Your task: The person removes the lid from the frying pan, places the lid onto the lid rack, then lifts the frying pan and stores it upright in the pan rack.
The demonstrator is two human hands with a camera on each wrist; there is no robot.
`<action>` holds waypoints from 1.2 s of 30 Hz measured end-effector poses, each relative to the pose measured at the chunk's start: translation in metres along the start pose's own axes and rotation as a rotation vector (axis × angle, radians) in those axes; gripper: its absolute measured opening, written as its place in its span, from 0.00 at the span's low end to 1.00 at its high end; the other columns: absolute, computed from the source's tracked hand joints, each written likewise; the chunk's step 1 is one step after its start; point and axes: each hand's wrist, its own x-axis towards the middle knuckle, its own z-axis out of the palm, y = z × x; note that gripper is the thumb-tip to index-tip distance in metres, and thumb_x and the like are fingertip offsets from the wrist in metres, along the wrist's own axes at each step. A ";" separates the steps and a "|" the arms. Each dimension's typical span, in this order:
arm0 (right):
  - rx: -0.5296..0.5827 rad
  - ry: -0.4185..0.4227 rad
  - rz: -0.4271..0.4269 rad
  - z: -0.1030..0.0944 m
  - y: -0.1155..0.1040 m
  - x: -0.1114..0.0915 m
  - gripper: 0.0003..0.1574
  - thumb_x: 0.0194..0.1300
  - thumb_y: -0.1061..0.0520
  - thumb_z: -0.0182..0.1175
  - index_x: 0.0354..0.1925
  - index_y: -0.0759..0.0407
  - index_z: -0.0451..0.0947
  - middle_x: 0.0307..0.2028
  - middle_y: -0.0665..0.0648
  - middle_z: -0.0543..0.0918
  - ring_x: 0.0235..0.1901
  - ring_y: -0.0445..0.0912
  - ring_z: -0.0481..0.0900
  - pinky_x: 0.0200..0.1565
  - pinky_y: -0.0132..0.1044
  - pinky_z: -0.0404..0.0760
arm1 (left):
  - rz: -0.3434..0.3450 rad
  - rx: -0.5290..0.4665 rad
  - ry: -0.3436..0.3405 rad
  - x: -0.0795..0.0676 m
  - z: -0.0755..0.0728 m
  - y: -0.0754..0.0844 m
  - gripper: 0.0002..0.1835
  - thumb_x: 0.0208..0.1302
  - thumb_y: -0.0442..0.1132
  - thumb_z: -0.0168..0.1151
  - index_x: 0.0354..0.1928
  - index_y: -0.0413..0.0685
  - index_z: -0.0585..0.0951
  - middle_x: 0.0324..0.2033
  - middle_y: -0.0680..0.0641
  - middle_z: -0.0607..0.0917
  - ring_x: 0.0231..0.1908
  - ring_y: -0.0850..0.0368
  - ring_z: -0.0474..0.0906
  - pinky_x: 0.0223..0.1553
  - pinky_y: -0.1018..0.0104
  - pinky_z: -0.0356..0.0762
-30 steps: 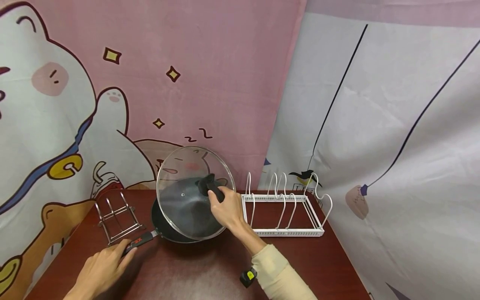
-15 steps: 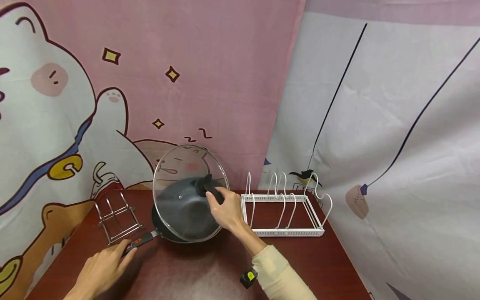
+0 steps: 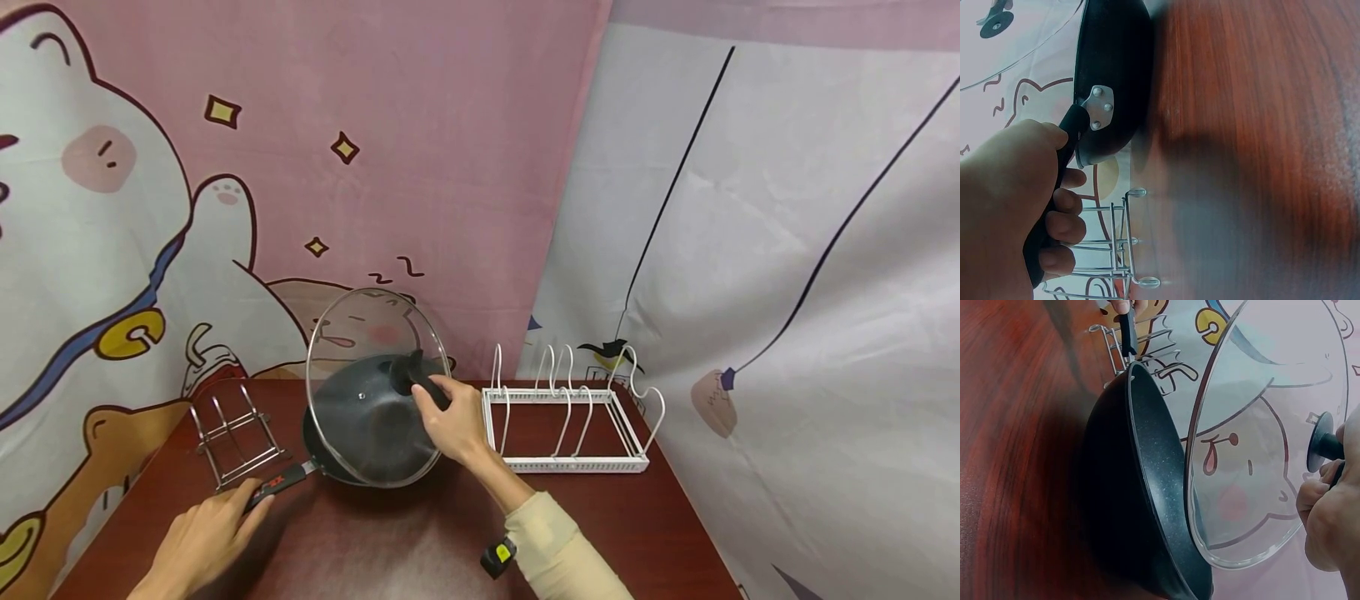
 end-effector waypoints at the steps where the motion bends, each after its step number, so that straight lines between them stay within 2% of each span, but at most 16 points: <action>1: 0.016 -0.004 0.003 0.000 0.001 0.000 0.13 0.76 0.50 0.73 0.49 0.58 0.93 0.33 0.58 0.96 0.29 0.37 0.87 0.35 0.30 0.82 | 0.001 0.001 0.001 0.000 0.000 0.000 0.12 0.81 0.54 0.69 0.46 0.56 0.81 0.29 0.54 0.86 0.21 0.52 0.80 0.20 0.52 0.71; 9: 0.076 -0.032 0.020 -0.004 0.003 0.001 0.14 0.77 0.52 0.73 0.51 0.62 0.92 0.38 0.62 0.97 0.35 0.38 0.91 0.41 0.29 0.85 | -0.004 0.003 -0.014 0.001 -0.001 0.000 0.13 0.82 0.55 0.68 0.48 0.56 0.81 0.29 0.54 0.86 0.21 0.53 0.80 0.21 0.52 0.71; 15: 0.130 -0.053 0.052 -0.005 0.006 0.002 0.15 0.78 0.55 0.71 0.53 0.65 0.92 0.40 0.66 0.96 0.35 0.37 0.92 0.41 0.30 0.87 | -0.013 0.000 -0.036 0.002 -0.002 0.001 0.13 0.83 0.56 0.67 0.48 0.55 0.81 0.28 0.55 0.84 0.21 0.55 0.77 0.21 0.54 0.69; 21: 0.156 -0.059 0.047 -0.007 0.005 0.002 0.14 0.78 0.55 0.72 0.51 0.64 0.93 0.39 0.65 0.96 0.36 0.45 0.93 0.40 0.30 0.86 | -0.014 0.000 -0.039 0.002 -0.002 0.001 0.13 0.83 0.56 0.67 0.48 0.56 0.81 0.28 0.55 0.84 0.21 0.55 0.77 0.21 0.54 0.70; 24: 0.179 -0.064 0.052 -0.007 0.006 0.003 0.13 0.78 0.55 0.72 0.51 0.64 0.93 0.41 0.68 0.96 0.37 0.45 0.92 0.41 0.29 0.86 | -0.012 0.001 -0.033 0.001 -0.002 0.001 0.13 0.83 0.56 0.67 0.48 0.56 0.81 0.28 0.55 0.84 0.21 0.55 0.78 0.21 0.53 0.70; 29: 0.249 -0.077 0.070 -0.007 0.009 0.004 0.12 0.79 0.58 0.70 0.51 0.67 0.92 0.43 0.74 0.94 0.37 0.37 0.90 0.42 0.28 0.86 | -0.006 0.001 -0.022 0.001 -0.001 0.001 0.13 0.82 0.55 0.68 0.47 0.56 0.81 0.27 0.55 0.84 0.21 0.54 0.78 0.21 0.53 0.70; 31: 0.277 -0.083 0.082 -0.007 0.009 0.004 0.13 0.79 0.58 0.70 0.51 0.68 0.91 0.38 0.70 0.94 0.29 0.35 0.87 0.34 0.27 0.83 | -0.004 0.001 -0.019 0.001 -0.001 0.001 0.13 0.82 0.55 0.68 0.47 0.56 0.81 0.27 0.55 0.84 0.21 0.54 0.78 0.21 0.53 0.70; 33: 0.309 -0.092 0.102 -0.008 0.008 0.003 0.13 0.79 0.58 0.70 0.51 0.70 0.91 0.30 0.62 0.92 0.21 0.35 0.80 0.25 0.27 0.77 | -0.002 0.001 -0.017 0.001 -0.001 0.001 0.12 0.82 0.55 0.68 0.46 0.56 0.80 0.27 0.55 0.83 0.21 0.54 0.77 0.21 0.53 0.70; 36: 0.353 -0.112 0.140 -0.008 0.007 0.002 0.16 0.80 0.58 0.69 0.52 0.71 0.89 0.22 0.48 0.83 0.11 0.34 0.66 0.15 0.28 0.65 | -0.002 0.000 -0.022 0.001 -0.001 0.001 0.12 0.82 0.54 0.68 0.46 0.56 0.80 0.26 0.56 0.81 0.21 0.55 0.76 0.21 0.53 0.69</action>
